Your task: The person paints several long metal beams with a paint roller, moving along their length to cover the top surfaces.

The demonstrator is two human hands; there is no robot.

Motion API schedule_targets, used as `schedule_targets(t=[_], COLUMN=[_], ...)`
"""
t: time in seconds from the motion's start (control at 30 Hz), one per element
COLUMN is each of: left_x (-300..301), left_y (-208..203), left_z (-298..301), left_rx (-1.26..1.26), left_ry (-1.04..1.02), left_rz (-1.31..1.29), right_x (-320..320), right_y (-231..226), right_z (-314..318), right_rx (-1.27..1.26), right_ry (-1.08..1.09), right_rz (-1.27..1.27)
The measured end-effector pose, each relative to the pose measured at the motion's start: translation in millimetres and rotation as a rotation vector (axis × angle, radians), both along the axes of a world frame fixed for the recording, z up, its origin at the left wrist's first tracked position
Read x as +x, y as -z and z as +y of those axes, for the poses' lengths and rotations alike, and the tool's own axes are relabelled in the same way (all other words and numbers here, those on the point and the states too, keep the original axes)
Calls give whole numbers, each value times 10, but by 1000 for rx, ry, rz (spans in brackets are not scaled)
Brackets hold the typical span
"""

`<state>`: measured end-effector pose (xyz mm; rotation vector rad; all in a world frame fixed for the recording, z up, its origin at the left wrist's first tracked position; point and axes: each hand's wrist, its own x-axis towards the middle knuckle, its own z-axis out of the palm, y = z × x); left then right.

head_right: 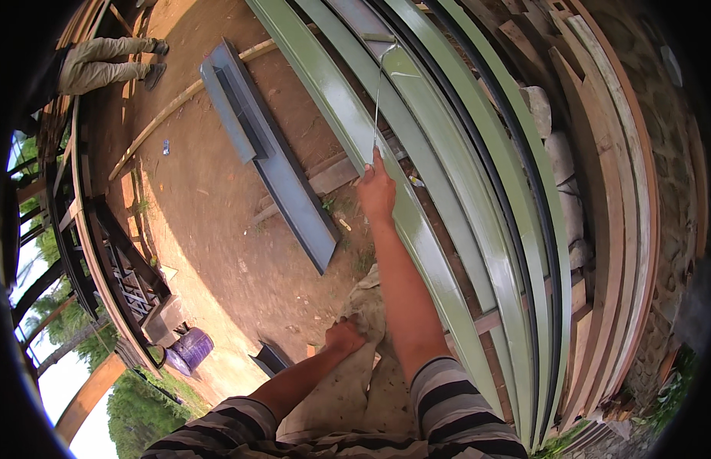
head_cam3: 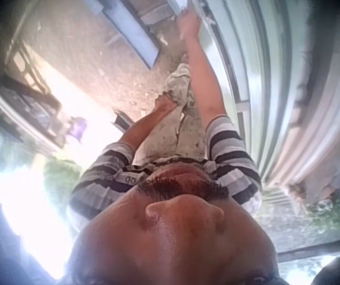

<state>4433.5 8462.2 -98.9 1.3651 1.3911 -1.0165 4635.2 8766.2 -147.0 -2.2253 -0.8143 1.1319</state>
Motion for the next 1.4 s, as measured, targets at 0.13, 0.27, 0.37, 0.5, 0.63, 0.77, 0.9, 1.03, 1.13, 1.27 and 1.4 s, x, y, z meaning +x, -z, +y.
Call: schedule_targets(t=[0.13,0.27,0.37,0.5,0.63,0.77,0.9,1.03,1.13,1.27,1.4], left_x=[59,110,136,178,268,342,385,433,454,534,672], left_y=[-28,-46,-53,-3,-40,-16,-9,-78,-90,-121,-189], left_z=[66,136,143,50,-71,-254,-391,-516,-696,-1002,-1355], left_rx=[-25,-34,-32,3,28,46,56,87,140,213,200], left_ry=[31,75,105,187,267,400,454,486,492,570,636], left_rz=[15,21,34,8,-1,5,18,0,-10,21,69], right_x=[-34,90,255,460,633,735,866,1006,1130,1280,1488], right_y=[-10,142,-138,-329,-392,-224,-325,-338,-342,-308,-352], right_z=[-357,-981,-1305,-1754,-2222,-2818,-3378,-4028,-4510,-5123,-5715], right_rx=[20,62,-74,-46,-74,83,-71,0,0,-54,-129], right_ry=[54,66,68,142,117,127,115,123,127,165,150], right_rz=[-15,-156,-36,91,27,-93,4,-54,-72,39,139])
